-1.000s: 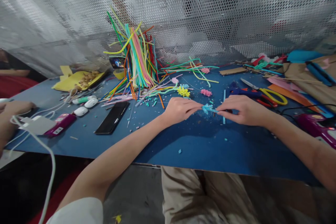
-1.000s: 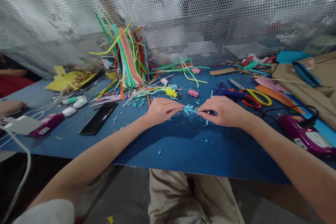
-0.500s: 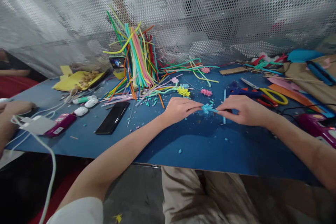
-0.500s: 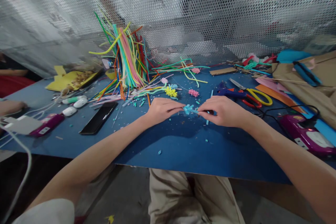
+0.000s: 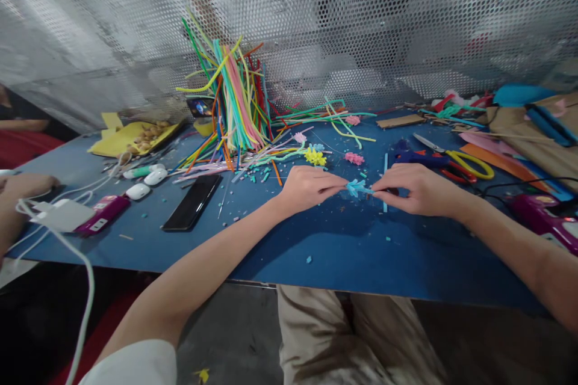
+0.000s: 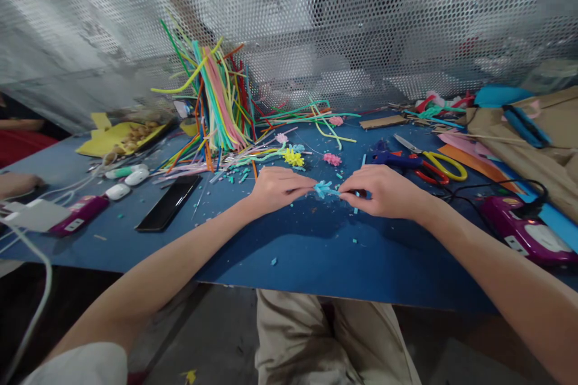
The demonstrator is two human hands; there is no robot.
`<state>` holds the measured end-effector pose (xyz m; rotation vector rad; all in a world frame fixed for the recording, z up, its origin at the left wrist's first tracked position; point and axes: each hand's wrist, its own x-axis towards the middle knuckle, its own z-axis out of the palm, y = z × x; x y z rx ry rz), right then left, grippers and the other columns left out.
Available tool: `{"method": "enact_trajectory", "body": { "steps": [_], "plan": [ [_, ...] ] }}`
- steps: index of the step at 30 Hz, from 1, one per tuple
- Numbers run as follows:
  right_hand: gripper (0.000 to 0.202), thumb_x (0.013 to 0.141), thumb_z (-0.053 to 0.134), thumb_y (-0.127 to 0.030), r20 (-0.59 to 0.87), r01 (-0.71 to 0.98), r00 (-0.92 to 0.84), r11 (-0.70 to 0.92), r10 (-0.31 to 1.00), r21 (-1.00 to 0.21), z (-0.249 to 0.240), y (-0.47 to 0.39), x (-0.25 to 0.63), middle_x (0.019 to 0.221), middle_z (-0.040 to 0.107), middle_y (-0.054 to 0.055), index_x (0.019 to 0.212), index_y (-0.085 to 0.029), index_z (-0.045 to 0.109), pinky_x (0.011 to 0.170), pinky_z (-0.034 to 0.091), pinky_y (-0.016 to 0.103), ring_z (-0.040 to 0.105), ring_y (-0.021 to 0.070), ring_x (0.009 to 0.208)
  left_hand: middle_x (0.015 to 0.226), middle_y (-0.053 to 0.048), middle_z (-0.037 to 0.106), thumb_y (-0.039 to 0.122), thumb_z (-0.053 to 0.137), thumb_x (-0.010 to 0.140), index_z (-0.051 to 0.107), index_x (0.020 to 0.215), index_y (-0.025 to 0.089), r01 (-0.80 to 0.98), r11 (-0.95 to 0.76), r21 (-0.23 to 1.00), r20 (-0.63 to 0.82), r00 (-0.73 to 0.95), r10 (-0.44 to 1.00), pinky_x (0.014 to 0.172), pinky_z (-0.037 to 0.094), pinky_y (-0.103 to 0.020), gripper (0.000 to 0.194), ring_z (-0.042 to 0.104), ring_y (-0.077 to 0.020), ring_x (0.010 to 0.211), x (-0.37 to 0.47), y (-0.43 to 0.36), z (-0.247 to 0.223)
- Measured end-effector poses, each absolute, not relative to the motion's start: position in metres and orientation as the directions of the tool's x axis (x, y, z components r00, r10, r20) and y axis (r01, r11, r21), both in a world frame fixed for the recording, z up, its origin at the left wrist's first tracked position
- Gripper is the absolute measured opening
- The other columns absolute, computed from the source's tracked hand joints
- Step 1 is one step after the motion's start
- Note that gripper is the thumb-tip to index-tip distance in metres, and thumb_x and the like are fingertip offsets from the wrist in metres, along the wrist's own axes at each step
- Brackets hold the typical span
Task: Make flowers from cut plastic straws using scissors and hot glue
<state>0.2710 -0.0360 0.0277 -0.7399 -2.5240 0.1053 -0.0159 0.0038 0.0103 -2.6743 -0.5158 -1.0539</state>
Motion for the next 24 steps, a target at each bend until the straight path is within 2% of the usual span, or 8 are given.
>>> {"method": "enact_trajectory", "body": {
  "steps": [11,19,22,24],
  "plan": [
    [0.017,0.095,0.057,-0.029,0.453,0.507,-0.715,0.841,0.533,-0.189,0.0272,-0.0368,0.2703,0.087,0.076,0.002,0.098,-0.023,0.073,0.075,0.046,0.031,0.066,0.0157,0.075,0.095,0.002,0.078,0.037,0.059,0.096,0.077,0.096,0.026,0.422,-0.906,-0.013,0.655,0.689,0.311,0.073,0.052,-0.017,0.021,0.074,-0.0087,0.084,-0.0165,0.0007,0.0122],
    [0.016,0.093,0.059,-0.033,0.493,0.538,-0.669,0.820,0.557,-0.196,0.0310,-0.0376,0.2727,0.082,0.074,0.003,0.093,-0.023,0.072,0.072,0.048,0.031,0.066,0.0157,0.071,0.094,0.003,0.077,0.038,0.056,0.098,0.077,0.100,0.027,0.448,-0.894,-0.027,0.624,0.706,0.335,0.068,0.050,-0.016,0.023,0.072,-0.0066,0.083,-0.0169,-0.0012,0.0159],
    [0.016,0.093,0.059,-0.035,0.541,0.582,-0.579,0.774,0.610,-0.249,0.0327,-0.0388,0.2720,0.081,0.072,0.002,0.100,-0.025,0.069,0.067,0.049,0.029,0.064,0.0148,0.068,0.093,0.004,0.077,0.038,0.057,0.098,0.077,0.099,0.028,0.422,-0.906,-0.041,0.630,0.714,0.304,0.070,0.050,-0.018,0.022,0.072,-0.0073,0.081,-0.0164,-0.0012,0.0165],
    [0.018,0.094,0.059,-0.033,0.554,0.551,-0.577,0.787,0.600,-0.278,0.0331,-0.0393,0.2692,0.089,0.071,0.004,0.108,-0.025,0.068,0.070,0.051,0.029,0.065,0.0154,0.074,0.093,0.004,0.077,0.037,0.057,0.098,0.077,0.099,0.028,0.401,-0.914,-0.057,0.627,0.727,0.279,0.072,0.049,-0.020,0.022,0.072,-0.0083,0.081,-0.0161,-0.0010,0.0167]
  ]
}}
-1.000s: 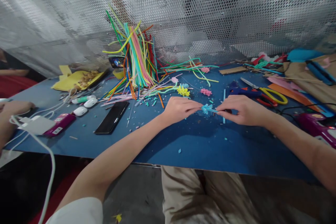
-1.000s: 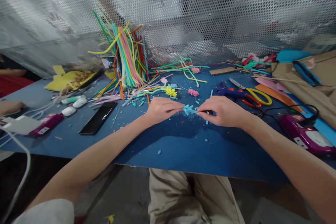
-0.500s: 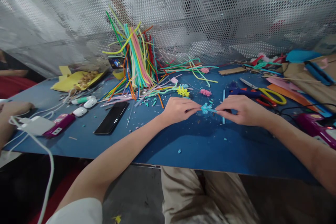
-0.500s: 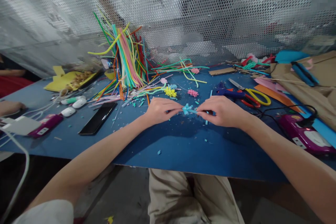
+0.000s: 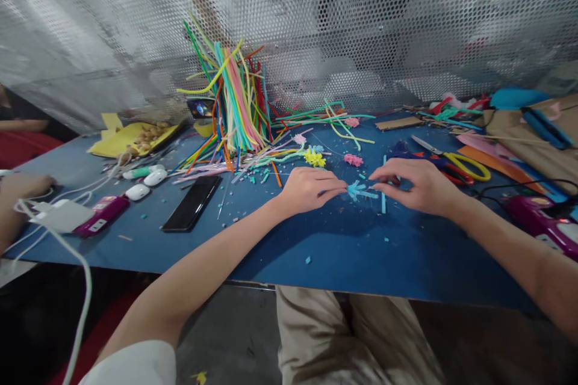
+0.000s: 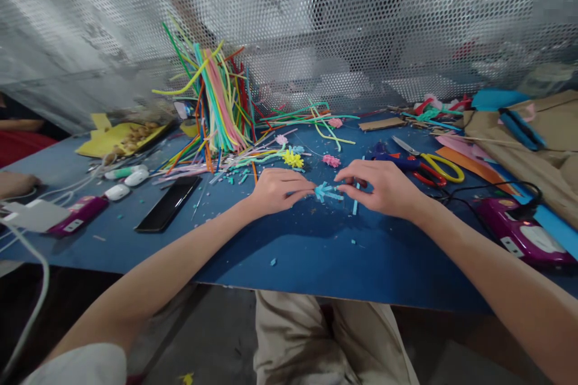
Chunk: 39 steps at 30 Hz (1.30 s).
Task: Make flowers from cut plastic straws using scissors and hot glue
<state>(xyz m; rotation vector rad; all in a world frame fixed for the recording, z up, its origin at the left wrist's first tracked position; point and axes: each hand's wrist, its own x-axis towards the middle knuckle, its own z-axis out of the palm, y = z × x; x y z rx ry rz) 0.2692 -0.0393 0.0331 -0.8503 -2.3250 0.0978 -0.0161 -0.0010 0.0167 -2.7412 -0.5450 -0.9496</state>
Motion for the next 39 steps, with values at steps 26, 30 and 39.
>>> {"method": "enact_trajectory", "body": {
  "steps": [26,30,39],
  "plan": [
    [0.008,0.096,0.059,-0.024,0.593,0.481,-0.664,0.867,0.455,-0.127,0.026,-0.044,0.252,0.097,0.070,0.004,0.099,-0.022,0.066,0.079,0.038,0.034,0.063,0.0159,0.089,0.093,0.003,0.076,0.036,0.058,0.097,0.074,0.105,0.028,0.364,-0.916,-0.171,0.603,0.773,0.195,0.069,0.046,-0.025,0.019,0.068,-0.0100,0.077,-0.017,-0.001,0.016],
    [0.011,0.093,0.062,-0.027,0.601,0.499,-0.637,0.852,0.482,-0.155,0.031,-0.045,0.252,0.099,0.070,0.005,0.103,-0.022,0.064,0.080,0.040,0.034,0.064,0.0181,0.093,0.094,0.003,0.077,0.035,0.057,0.098,0.074,0.104,0.028,0.371,-0.921,-0.120,0.598,0.768,0.231,0.073,0.047,-0.024,0.019,0.069,-0.0098,0.080,-0.017,-0.002,0.017],
    [0.014,0.088,0.066,-0.032,0.575,0.541,-0.611,0.817,0.544,-0.199,0.038,-0.044,0.268,0.088,0.068,0.004,0.096,-0.021,0.061,0.072,0.045,0.032,0.059,0.0155,0.074,0.092,0.002,0.078,0.035,0.059,0.097,0.075,0.099,0.026,0.432,-0.899,-0.066,0.680,0.680,0.277,0.072,0.049,-0.022,0.019,0.071,-0.0092,0.079,-0.016,-0.002,0.018]
  ]
}}
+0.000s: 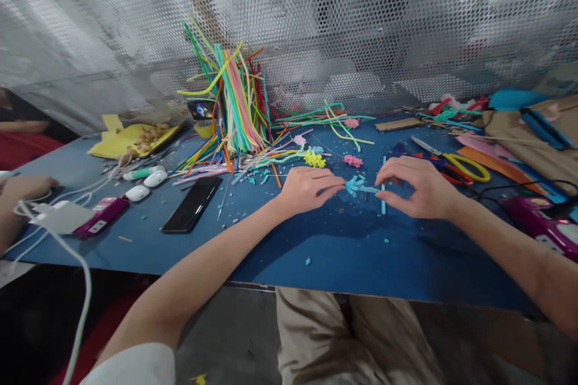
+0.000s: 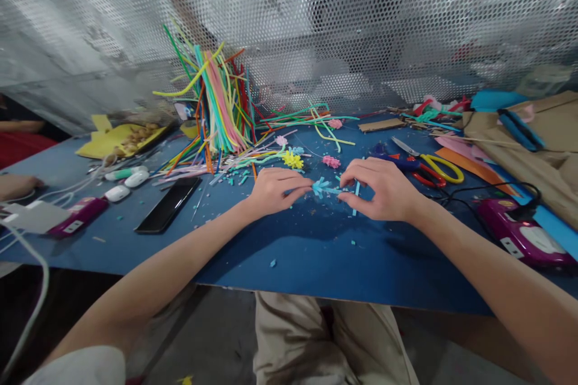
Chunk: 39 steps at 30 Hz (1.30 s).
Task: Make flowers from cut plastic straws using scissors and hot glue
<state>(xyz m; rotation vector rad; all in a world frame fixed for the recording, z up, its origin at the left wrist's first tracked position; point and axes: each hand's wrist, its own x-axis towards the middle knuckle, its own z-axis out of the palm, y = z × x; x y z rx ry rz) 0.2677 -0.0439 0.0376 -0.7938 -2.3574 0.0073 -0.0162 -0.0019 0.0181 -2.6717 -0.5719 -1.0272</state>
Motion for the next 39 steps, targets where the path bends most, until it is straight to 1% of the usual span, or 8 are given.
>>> {"method": "enact_trajectory", "body": {
  "steps": [4,7,9,14,20,27,32,39],
  "plan": [
    [0.013,0.089,0.066,-0.030,0.576,0.522,-0.615,0.825,0.539,-0.214,0.0354,-0.0428,0.2679,0.088,0.069,0.003,0.100,-0.022,0.063,0.072,0.048,0.030,0.060,0.0144,0.074,0.091,0.001,0.077,0.036,0.058,0.097,0.075,0.100,0.026,0.444,-0.894,-0.063,0.672,0.681,0.291,0.070,0.049,-0.022,0.020,0.071,-0.0093,0.077,-0.0166,-0.0015,0.0170],
    [0.007,0.092,0.063,-0.028,0.591,0.516,-0.614,0.833,0.523,-0.200,0.0348,-0.0428,0.2646,0.088,0.071,0.002,0.097,-0.022,0.065,0.075,0.049,0.030,0.064,0.0151,0.078,0.090,0.001,0.077,0.037,0.056,0.098,0.075,0.100,0.026,0.457,-0.887,-0.061,0.660,0.686,0.308,0.068,0.047,-0.022,0.022,0.071,-0.0092,0.076,-0.0167,-0.0015,0.0157],
    [0.007,0.093,0.062,-0.028,0.596,0.531,-0.608,0.827,0.524,-0.185,0.0345,-0.0424,0.2632,0.087,0.072,0.002,0.095,-0.022,0.065,0.076,0.049,0.031,0.065,0.0157,0.079,0.089,0.001,0.077,0.039,0.056,0.098,0.075,0.100,0.026,0.470,-0.880,-0.067,0.656,0.685,0.316,0.066,0.046,-0.023,0.023,0.071,-0.0093,0.075,-0.0167,-0.0014,0.0149],
    [0.013,0.095,0.060,-0.032,0.597,0.592,-0.573,0.787,0.561,-0.171,0.0325,-0.0402,0.2629,0.082,0.072,0.002,0.093,-0.021,0.067,0.072,0.047,0.031,0.063,0.0152,0.074,0.091,0.002,0.077,0.039,0.057,0.098,0.073,0.105,0.027,0.505,-0.859,-0.088,0.645,0.686,0.337,0.063,0.043,-0.024,0.022,0.071,-0.0098,0.075,-0.0159,-0.0004,0.0128],
    [0.020,0.097,0.057,-0.036,0.567,0.630,-0.564,0.757,0.601,-0.175,0.0318,-0.0417,0.2609,0.081,0.072,0.004,0.094,-0.020,0.068,0.071,0.045,0.030,0.065,0.0160,0.074,0.095,0.002,0.077,0.041,0.056,0.099,0.073,0.107,0.026,0.504,-0.859,-0.084,0.629,0.696,0.347,0.061,0.043,-0.023,0.024,0.071,-0.0100,0.078,-0.0157,0.0023,0.0110],
    [0.021,0.097,0.055,-0.037,0.554,0.653,-0.573,0.745,0.604,-0.137,0.0287,-0.0395,0.2620,0.086,0.073,0.004,0.094,-0.020,0.067,0.074,0.046,0.031,0.065,0.0172,0.077,0.099,-0.001,0.076,0.037,0.049,0.102,0.072,0.107,0.023,0.500,-0.863,-0.073,0.588,0.720,0.368,0.064,0.045,-0.022,0.028,0.071,-0.0108,0.083,-0.0157,0.0003,0.0140],
    [0.021,0.098,0.053,-0.036,0.534,0.670,-0.604,0.740,0.591,-0.062,0.0294,-0.0404,0.2618,0.089,0.074,0.005,0.094,-0.020,0.066,0.076,0.045,0.033,0.065,0.0184,0.080,0.101,-0.002,0.075,0.038,0.046,0.103,0.070,0.113,0.021,0.503,-0.861,-0.074,0.558,0.737,0.382,0.066,0.046,-0.021,0.031,0.071,-0.0113,0.087,-0.0138,-0.0004,0.0142],
    [0.022,0.098,0.051,-0.036,0.487,0.652,-0.647,0.757,0.586,-0.043,0.0282,-0.0411,0.2614,0.090,0.074,0.004,0.094,-0.021,0.066,0.077,0.043,0.033,0.067,0.0177,0.082,0.096,-0.002,0.075,0.041,0.046,0.102,0.072,0.112,0.024,0.470,-0.878,-0.085,0.545,0.760,0.355,0.064,0.044,-0.022,0.032,0.070,-0.0113,0.087,-0.0153,0.0036,0.0116]
  ]
}}
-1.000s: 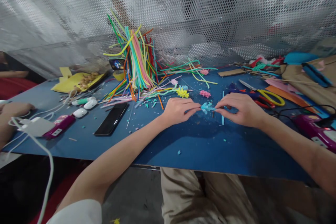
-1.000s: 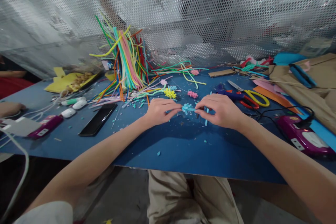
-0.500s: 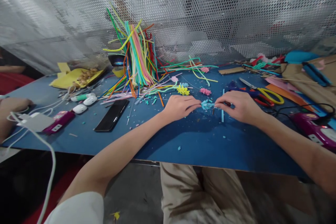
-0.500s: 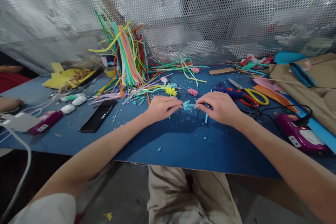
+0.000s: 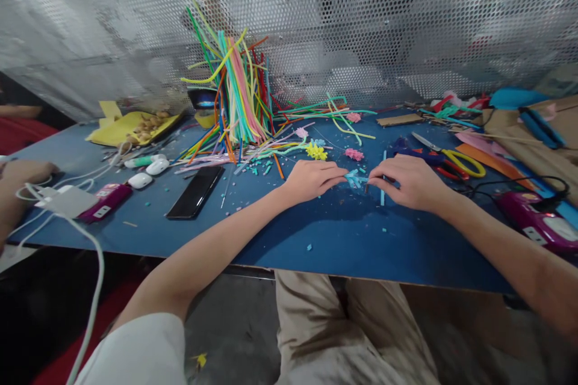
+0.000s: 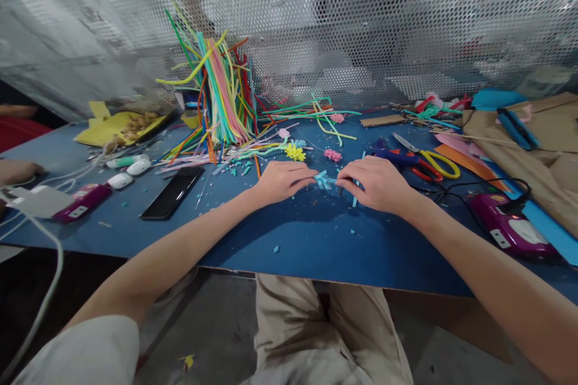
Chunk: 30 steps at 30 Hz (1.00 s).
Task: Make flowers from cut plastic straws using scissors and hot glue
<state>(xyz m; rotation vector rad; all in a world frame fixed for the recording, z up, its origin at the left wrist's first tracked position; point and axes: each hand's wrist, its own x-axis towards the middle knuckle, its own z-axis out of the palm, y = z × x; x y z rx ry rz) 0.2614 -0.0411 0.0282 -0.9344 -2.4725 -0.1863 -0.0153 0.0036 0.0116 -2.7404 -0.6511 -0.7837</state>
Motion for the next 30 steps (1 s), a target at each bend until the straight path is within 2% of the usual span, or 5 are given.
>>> {"method": "enact_trajectory", "body": {
  "steps": [6,11,15,22,30],
  "plan": [
    [0.029,0.099,0.049,-0.042,0.433,0.610,-0.721,0.792,0.541,0.027,0.042,-0.040,0.274,0.088,0.074,0.004,0.090,-0.021,0.068,0.073,0.042,0.032,0.065,0.0180,0.078,0.092,-0.001,0.075,0.039,0.046,0.102,0.073,0.110,0.025,0.490,-0.869,-0.062,0.520,0.759,0.391,0.059,0.040,-0.023,0.032,0.070,-0.0117,0.085,-0.014,0.002,0.011],
    [0.030,0.101,0.044,-0.039,0.308,0.565,-0.799,0.820,0.516,0.091,0.055,-0.038,0.283,0.102,0.074,0.006,0.106,-0.021,0.068,0.075,0.044,0.033,0.068,0.0210,0.089,0.094,0.000,0.077,0.040,0.047,0.102,0.074,0.107,0.026,0.483,-0.874,-0.053,0.493,0.774,0.398,0.067,0.044,-0.024,0.030,0.070,-0.0130,0.084,-0.012,0.002,0.008],
    [0.032,0.098,0.050,-0.044,0.264,0.534,-0.828,0.839,0.495,0.105,0.053,-0.035,0.282,0.107,0.074,0.007,0.112,-0.021,0.067,0.076,0.046,0.034,0.068,0.0228,0.093,0.093,0.000,0.077,0.041,0.049,0.101,0.074,0.109,0.027,0.527,-0.849,-0.044,0.506,0.745,0.435,0.068,0.045,-0.025,0.030,0.071,-0.0139,0.084,-0.010,0.000,0.008],
    [0.031,0.099,0.047,-0.040,0.247,0.521,-0.842,0.841,0.480,0.142,0.036,-0.028,0.278,0.092,0.075,0.007,0.105,-0.019,0.068,0.072,0.042,0.031,0.068,0.0200,0.081,0.096,0.001,0.077,0.043,0.046,0.102,0.073,0.109,0.028,0.588,-0.808,-0.029,0.479,0.718,0.505,0.058,0.039,-0.024,0.032,0.072,-0.0130,0.084,-0.005,-0.006,0.007],
    [0.028,0.100,0.045,-0.034,0.316,0.560,-0.812,0.807,0.491,0.185,0.028,-0.026,0.269,0.082,0.073,0.005,0.094,-0.019,0.068,0.064,0.036,0.029,0.064,0.0172,0.072,0.086,-0.001,0.075,0.043,0.045,0.102,0.073,0.107,0.026,0.591,-0.804,-0.067,0.465,0.731,0.499,0.062,0.042,-0.024,0.033,0.070,-0.0127,0.077,-0.004,-0.009,0.009]
  ]
}}
